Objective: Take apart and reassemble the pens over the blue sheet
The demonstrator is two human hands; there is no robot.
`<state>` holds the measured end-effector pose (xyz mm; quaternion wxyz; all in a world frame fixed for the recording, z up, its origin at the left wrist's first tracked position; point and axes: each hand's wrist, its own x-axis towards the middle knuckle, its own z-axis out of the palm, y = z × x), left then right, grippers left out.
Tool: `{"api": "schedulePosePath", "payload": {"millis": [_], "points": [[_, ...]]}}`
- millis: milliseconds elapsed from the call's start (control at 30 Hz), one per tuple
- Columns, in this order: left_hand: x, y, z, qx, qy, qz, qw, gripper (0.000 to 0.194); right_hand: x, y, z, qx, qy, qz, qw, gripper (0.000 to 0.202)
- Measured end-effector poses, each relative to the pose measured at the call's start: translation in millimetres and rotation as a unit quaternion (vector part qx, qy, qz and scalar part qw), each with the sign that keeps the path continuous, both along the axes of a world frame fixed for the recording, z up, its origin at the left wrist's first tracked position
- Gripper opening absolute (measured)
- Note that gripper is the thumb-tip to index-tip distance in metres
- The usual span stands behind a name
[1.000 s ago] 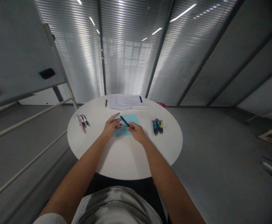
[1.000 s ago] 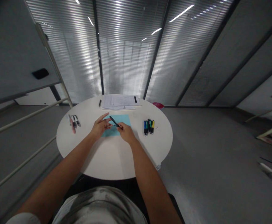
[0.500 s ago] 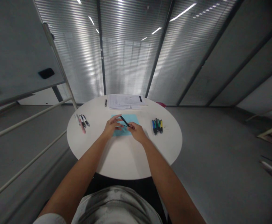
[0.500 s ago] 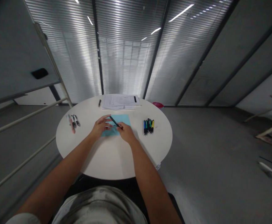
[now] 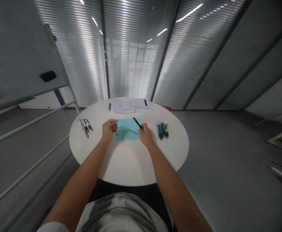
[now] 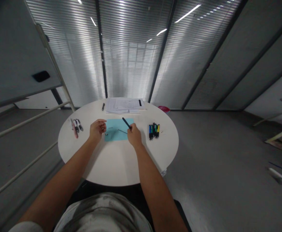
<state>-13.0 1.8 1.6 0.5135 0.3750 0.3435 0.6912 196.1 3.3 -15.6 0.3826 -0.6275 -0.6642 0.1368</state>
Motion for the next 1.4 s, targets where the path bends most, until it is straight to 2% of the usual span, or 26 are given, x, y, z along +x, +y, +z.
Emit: {"api": "schedulePosePath", "payload": {"millis": [100, 267, 567, 700, 800, 900, 967, 1067, 1200, 1300, 1400], "points": [[-6.6, 0.2, 3.6, -0.023, -0.056, 0.030, 0.998, 0.016, 1.0, -1.6, 0.5, -0.031, -0.083, -0.030, 0.996, 0.023], [-13.0, -0.8, 7.9, -0.043, -0.113, 0.045, 0.992, 0.015, 0.6, -5.8, 0.3, -0.046, -0.201, -0.023, 0.978, 0.021], [-6.6, -0.5, 4.6, -0.056, -0.086, 0.035, 0.994, 0.012, 0.9, -5.9, 0.3, -0.053, -0.231, 0.024, 0.971, 0.020], [-6.3, -0.5, 1.3, -0.034, -0.064, 0.040, 0.997, 0.012, 1.6, -2.6, -3.5, -0.034, -0.189, 0.019, 0.981, 0.022], [-2.8, -4.0, 0.2, 0.018, 0.024, 0.049, 0.998, 0.013, 0.2, 0.7, -3.2, -0.019, -0.075, 0.024, 0.997, 0.027], [6.0, -10.2, 1.2, 0.047, 0.121, 0.006, 0.992, 0.015, -4.9, 1.4, -0.4, 0.012, 0.055, 0.072, 0.996, 0.033], [13.0, -14.2, 2.3, 0.047, 0.167, -0.029, 0.984, 0.021, -9.7, -0.1, 1.0, 0.023, 0.101, 0.108, 0.989, 0.035], [20.7, -17.7, 3.0, 0.048, 0.233, -0.039, 0.971, 0.024, -16.2, -3.8, 0.6, 0.014, 0.108, 0.156, 0.982, 0.033], [23.8, -18.1, 0.7, 0.045, 0.294, -0.072, 0.952, 0.019, -19.9, -7.4, -1.8, 0.000, 0.087, 0.201, 0.976, 0.032], [24.2, -16.4, -2.6, 0.034, 0.314, -0.079, 0.946, 0.028, -19.6, -9.2, -1.2, 0.005, 0.067, 0.205, 0.976, 0.031], [24.5, -13.9, -5.2, 0.023, 0.286, -0.074, 0.955, 0.030, -18.1, -10.9, 0.9, 0.018, 0.049, 0.190, 0.980, 0.030]]}}
